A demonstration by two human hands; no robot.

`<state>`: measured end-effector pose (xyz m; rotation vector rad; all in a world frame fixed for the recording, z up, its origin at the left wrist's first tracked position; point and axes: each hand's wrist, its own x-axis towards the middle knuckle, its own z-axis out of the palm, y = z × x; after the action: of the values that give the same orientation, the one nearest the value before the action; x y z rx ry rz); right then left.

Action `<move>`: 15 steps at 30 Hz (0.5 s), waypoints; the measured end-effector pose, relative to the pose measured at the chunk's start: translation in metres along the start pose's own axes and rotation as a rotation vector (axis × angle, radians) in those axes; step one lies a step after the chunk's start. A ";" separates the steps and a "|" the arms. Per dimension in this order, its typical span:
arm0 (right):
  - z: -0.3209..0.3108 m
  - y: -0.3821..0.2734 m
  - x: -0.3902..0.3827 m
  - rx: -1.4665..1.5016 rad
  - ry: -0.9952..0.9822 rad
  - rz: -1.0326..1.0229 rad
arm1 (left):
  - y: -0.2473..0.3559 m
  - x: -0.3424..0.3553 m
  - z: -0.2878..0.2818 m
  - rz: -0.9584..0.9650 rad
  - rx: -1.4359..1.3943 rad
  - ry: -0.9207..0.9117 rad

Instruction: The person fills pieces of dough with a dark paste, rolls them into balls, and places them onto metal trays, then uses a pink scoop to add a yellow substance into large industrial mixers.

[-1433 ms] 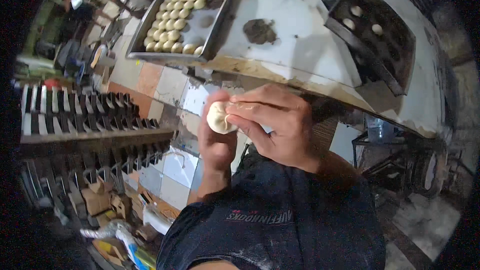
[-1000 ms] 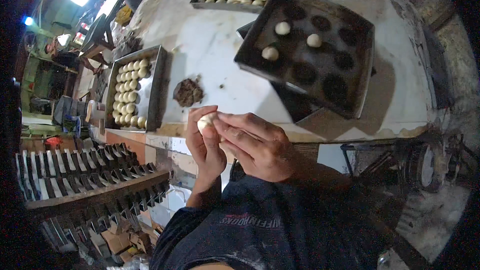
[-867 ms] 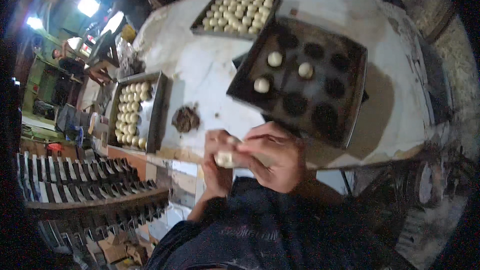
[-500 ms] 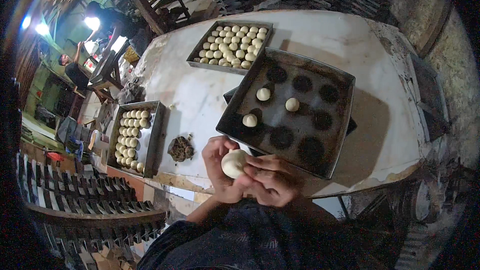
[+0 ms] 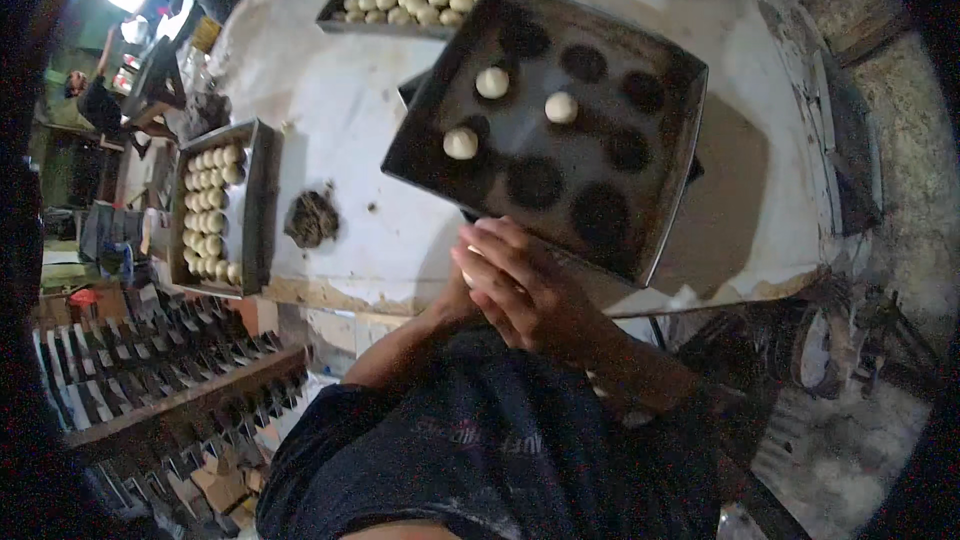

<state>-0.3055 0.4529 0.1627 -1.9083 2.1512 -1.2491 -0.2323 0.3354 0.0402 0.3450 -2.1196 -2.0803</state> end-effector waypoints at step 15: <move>0.055 0.154 -0.003 -0.232 -0.465 0.258 | 0.031 -0.066 -0.134 -0.124 -0.139 0.072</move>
<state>-0.4065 0.4165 0.0387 -1.6961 2.2507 -0.4711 -0.1346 0.2248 0.0778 0.5365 -1.9470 -2.2319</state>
